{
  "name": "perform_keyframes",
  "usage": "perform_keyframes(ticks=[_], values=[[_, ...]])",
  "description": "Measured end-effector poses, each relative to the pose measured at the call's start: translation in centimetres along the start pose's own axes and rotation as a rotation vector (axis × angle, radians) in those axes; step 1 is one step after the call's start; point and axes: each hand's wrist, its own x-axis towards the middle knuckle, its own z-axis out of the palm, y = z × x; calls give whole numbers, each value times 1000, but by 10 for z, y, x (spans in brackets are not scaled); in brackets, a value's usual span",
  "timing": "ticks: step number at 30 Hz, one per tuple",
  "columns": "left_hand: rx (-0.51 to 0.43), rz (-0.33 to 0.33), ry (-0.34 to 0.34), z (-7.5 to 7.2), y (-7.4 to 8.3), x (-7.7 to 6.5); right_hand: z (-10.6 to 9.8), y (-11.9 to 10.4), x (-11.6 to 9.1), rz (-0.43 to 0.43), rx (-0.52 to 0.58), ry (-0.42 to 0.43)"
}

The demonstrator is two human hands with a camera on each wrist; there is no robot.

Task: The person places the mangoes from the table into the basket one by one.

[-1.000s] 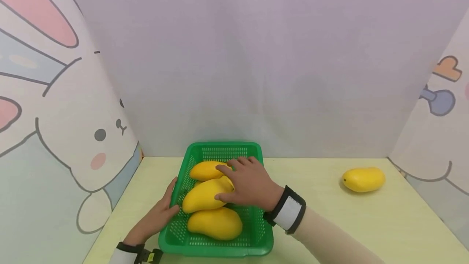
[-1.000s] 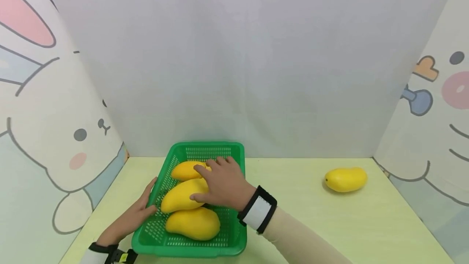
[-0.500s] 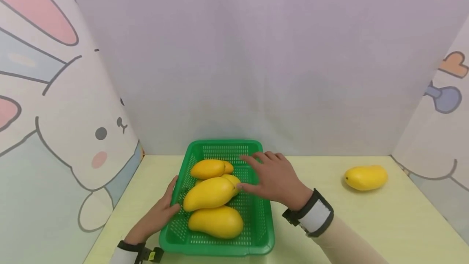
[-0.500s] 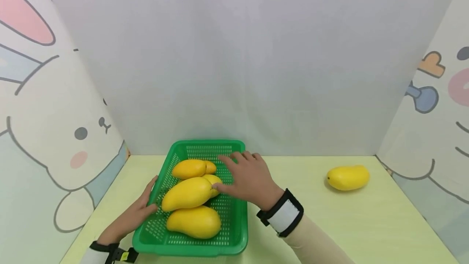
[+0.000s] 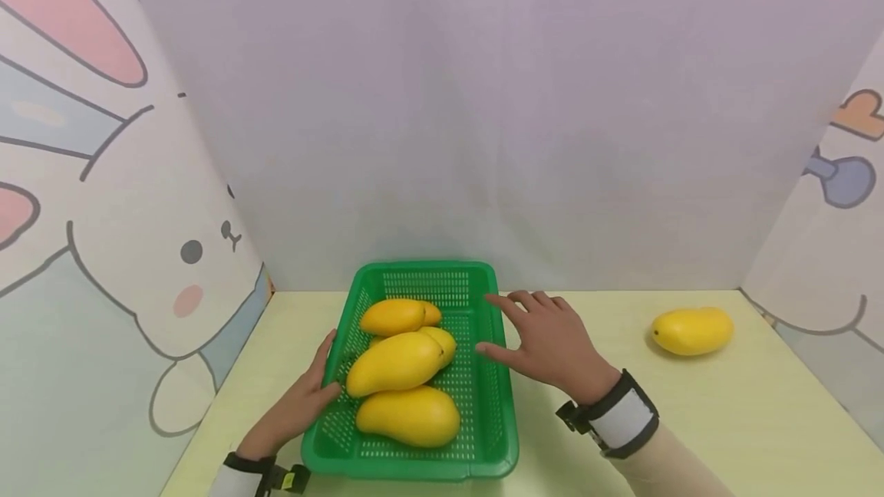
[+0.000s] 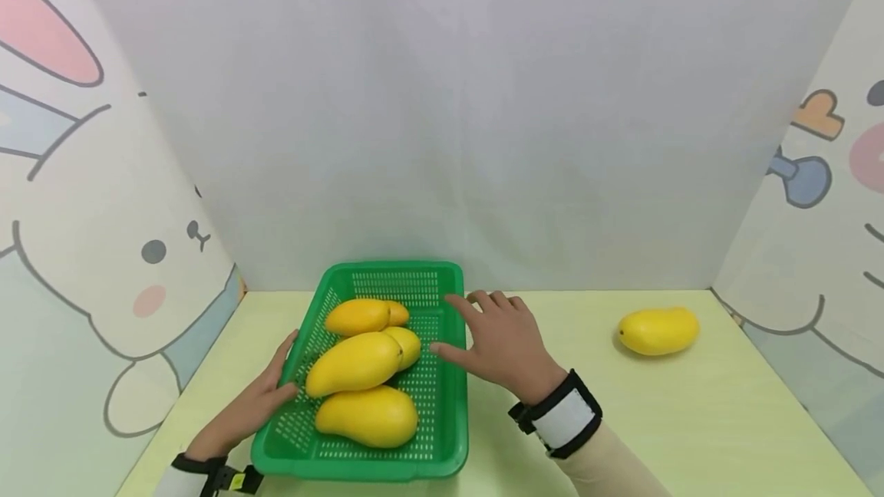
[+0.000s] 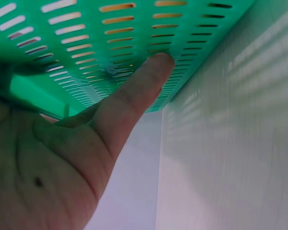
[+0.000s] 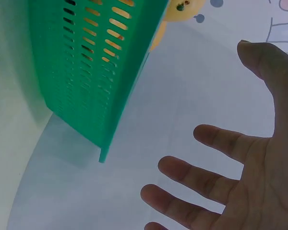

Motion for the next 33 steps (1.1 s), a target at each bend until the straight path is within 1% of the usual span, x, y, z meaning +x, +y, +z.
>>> perform_keyframes(ticks=[4, 7, 11, 13, 18, 21, 24, 28, 33], values=[[-13, 30, -17, -1, 0, 1, 4, 11, -12, 85, 19, -2], [-29, 48, -20, -2, 0, 1, 7, 18, -22, 131, 29, 15], [-9, 58, -18, -2, -1, 1, 10, 26, -32, 142, 30, 51], [-11, 47, -11, -2, -2, 0, 13, 29, -37, 143, 24, 72], [-59, 12, -20, -2, -4, -1, 21, 35, -47, 156, 2, 120], [-73, 1, -28, 0, -5, -1, 25, 39, -54, 167, -9, 133], [-64, 23, -29, 1, -6, 0, 27, 43, -59, 173, -15, 141], [-37, 36, -21, 0, -5, -1, 30, 46, -61, 175, -17, 144], [-46, 15, -22, -2, -2, -1, 31, 48, -62, 183, -19, 148]])
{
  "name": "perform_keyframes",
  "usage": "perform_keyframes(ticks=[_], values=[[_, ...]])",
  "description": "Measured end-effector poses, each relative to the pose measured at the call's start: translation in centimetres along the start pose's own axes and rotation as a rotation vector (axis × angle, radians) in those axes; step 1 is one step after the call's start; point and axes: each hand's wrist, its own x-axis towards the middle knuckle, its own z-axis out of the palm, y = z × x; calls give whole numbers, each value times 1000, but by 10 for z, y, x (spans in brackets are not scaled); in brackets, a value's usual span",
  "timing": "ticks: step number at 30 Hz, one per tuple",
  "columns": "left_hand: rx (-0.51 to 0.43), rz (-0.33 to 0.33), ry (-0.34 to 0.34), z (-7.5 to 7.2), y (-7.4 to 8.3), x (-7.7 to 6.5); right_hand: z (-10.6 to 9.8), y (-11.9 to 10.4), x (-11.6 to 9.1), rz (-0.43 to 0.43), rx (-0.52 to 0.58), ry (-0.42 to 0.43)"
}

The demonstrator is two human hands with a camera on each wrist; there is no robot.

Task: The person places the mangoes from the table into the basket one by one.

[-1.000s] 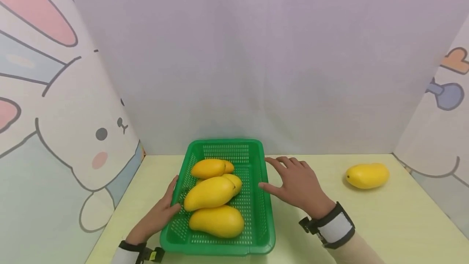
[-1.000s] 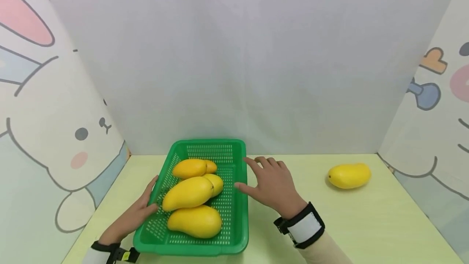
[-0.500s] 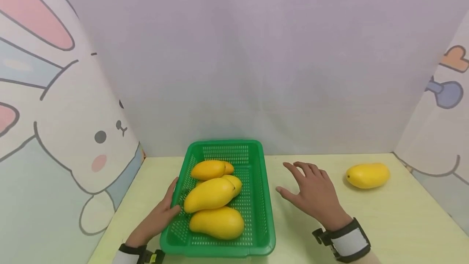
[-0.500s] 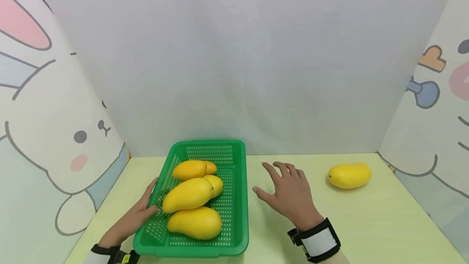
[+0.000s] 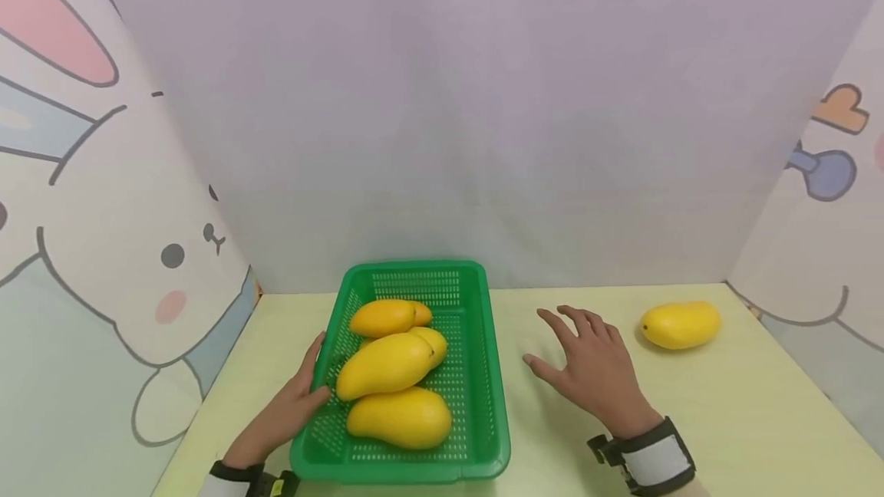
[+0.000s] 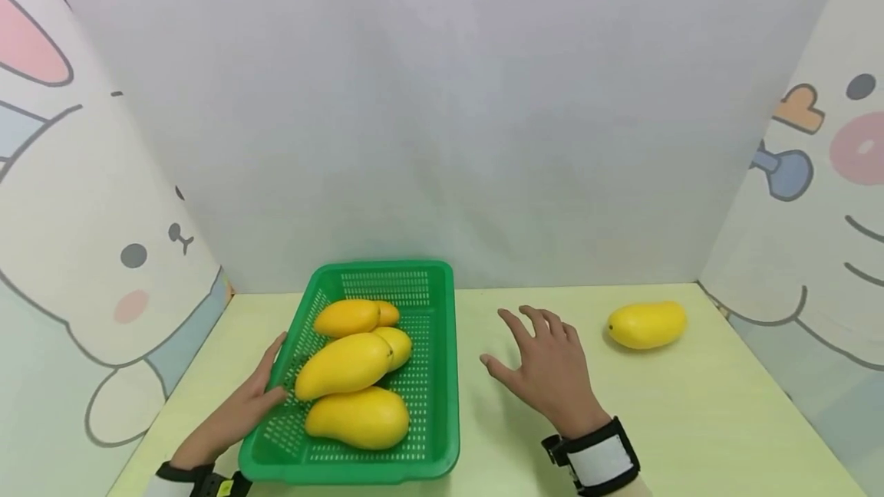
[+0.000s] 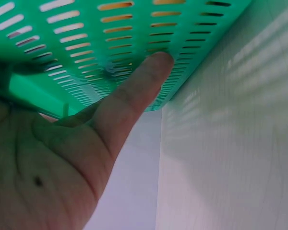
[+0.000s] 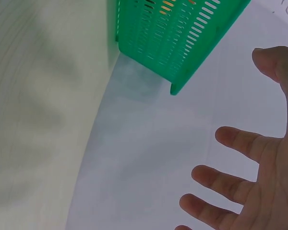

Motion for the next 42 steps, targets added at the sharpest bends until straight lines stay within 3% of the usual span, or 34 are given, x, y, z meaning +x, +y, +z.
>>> perform_keyframes(ticks=[5, 16, 25, 42], values=[[15, 3, 23, -2, 1, -2, 0, -1, 3, -8, 12, 17], [-52, 5, -17, -3, -1, -4, 0, 4, 3, -9, 5, 48], [-20, 18, -12, -2, 0, -2, -2, 12, 3, 3, -2, 65], [-26, 4, -13, 0, 1, 1, -10, 37, 0, 77, -13, 125]])
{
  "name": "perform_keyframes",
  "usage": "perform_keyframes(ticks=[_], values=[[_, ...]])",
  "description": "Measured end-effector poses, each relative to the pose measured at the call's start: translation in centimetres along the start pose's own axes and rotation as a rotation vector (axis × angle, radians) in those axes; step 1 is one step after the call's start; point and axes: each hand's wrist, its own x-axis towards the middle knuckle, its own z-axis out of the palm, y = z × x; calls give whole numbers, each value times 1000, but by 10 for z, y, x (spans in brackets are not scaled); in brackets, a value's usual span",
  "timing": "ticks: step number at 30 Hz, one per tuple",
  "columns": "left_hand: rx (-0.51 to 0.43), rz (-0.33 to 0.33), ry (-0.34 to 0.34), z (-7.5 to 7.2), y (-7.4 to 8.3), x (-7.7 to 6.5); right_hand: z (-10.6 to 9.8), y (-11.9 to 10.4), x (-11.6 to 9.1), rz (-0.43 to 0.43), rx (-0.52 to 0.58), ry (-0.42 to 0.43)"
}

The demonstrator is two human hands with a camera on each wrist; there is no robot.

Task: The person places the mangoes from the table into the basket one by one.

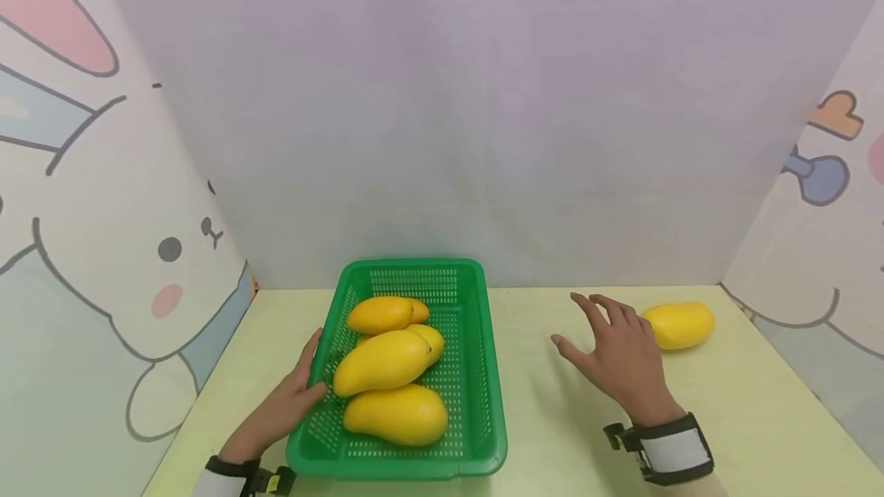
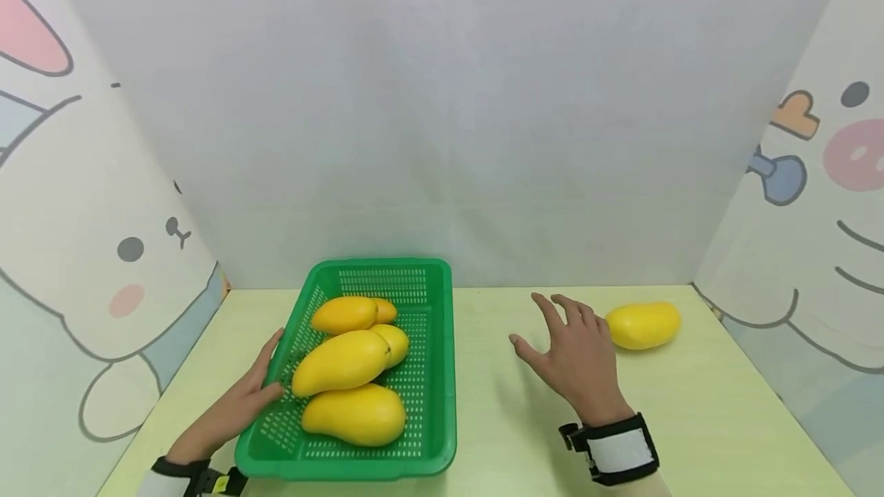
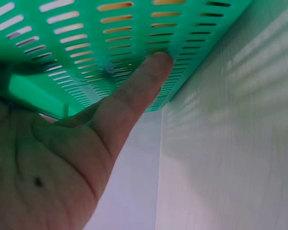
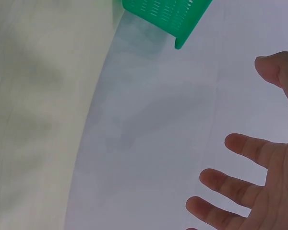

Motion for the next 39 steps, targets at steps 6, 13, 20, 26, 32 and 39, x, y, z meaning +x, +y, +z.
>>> perform_keyframes(ticks=[6, 13, 20, 26, 32, 39], values=[[35, 31, 7, 1, -3, 1, 0, 9, -1, 43, -5, -23], [0, 14, -1, 0, -4, 2, -4, 21, -2, 95, -10, -57], [7, 8, 4, 1, -3, 2, -6, 42, -3, 133, -32, -71], [11, -2, 6, 0, -3, 3, -6, 58, -2, 141, -61, -94], [1, 4, 4, 0, -3, 3, -9, 71, 0, 165, -69, -142], [-10, 2, -2, 0, -3, 2, -7, 89, 2, 208, -85, -172]])
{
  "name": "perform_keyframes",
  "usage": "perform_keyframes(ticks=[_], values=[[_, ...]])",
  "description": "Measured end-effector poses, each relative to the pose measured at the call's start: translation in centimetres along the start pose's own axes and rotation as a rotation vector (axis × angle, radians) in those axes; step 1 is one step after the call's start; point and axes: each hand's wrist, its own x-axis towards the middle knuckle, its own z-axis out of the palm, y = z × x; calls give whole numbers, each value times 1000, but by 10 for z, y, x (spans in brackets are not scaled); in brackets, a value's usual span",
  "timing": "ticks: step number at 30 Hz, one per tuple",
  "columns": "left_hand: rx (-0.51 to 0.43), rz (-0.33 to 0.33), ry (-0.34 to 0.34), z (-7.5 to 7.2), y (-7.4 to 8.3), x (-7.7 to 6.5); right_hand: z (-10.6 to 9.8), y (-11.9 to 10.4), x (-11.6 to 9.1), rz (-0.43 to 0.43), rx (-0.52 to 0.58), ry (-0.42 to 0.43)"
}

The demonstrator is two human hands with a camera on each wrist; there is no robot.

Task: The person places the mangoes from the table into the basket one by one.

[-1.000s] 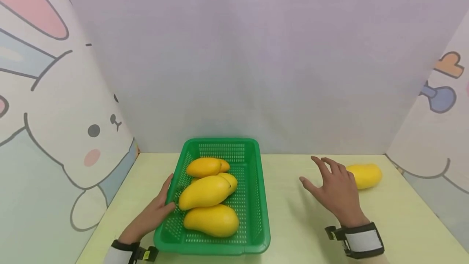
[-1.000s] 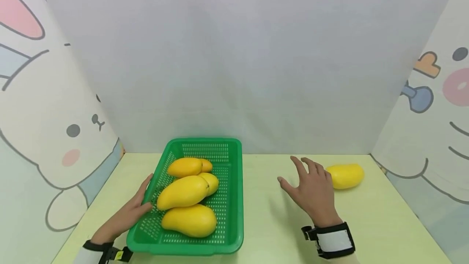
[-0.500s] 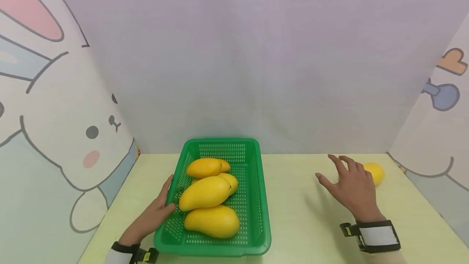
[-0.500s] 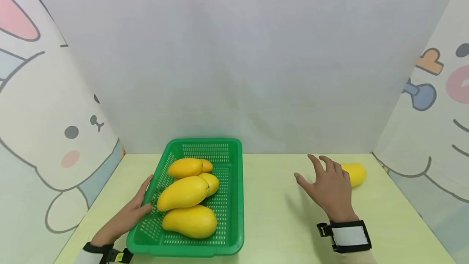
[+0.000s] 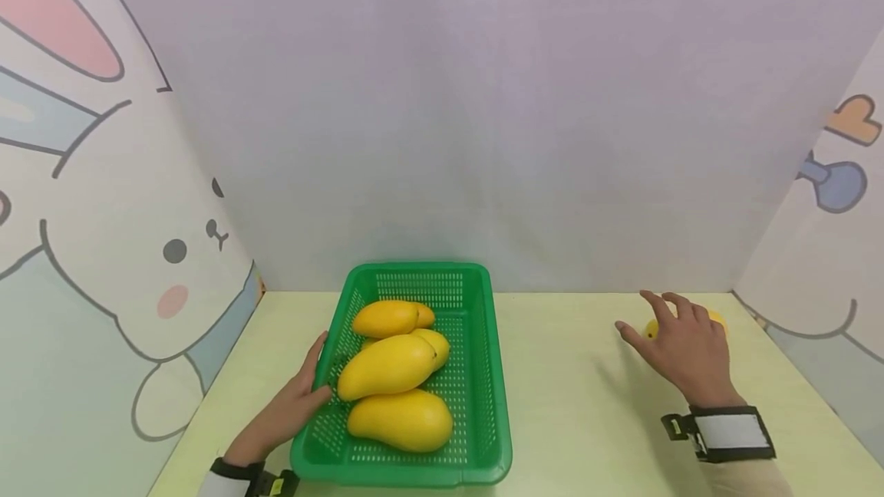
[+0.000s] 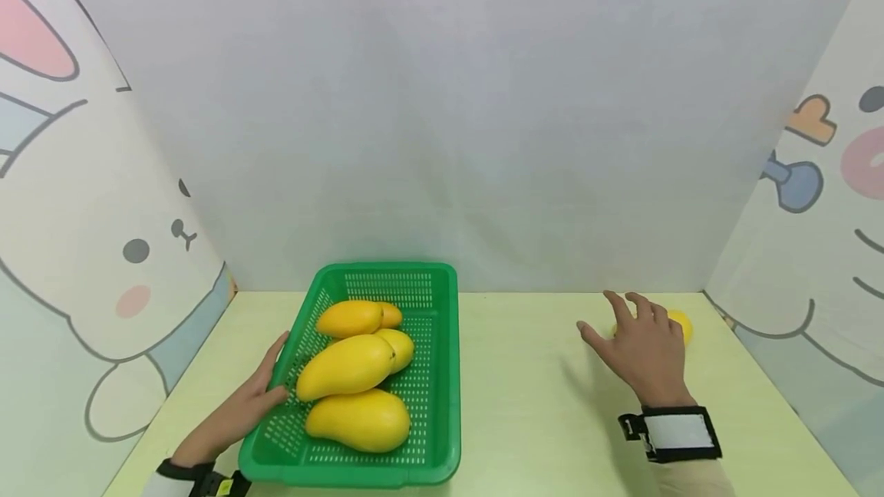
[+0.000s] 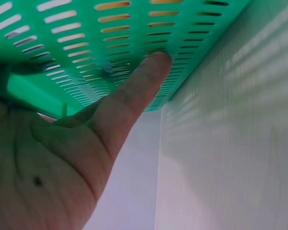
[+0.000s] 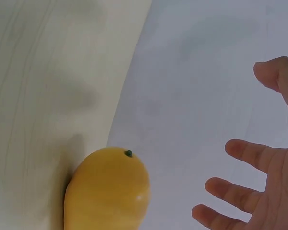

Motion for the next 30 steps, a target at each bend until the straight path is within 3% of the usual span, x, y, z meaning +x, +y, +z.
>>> perform_keyframes(ticks=[9, 30], values=[[-7, 0, -4, 0, 0, 1, 5, 19, 11, 128, -19, -63], [-51, -3, -24, -1, -1, -1, 16, 29, 15, 250, 35, -146]])
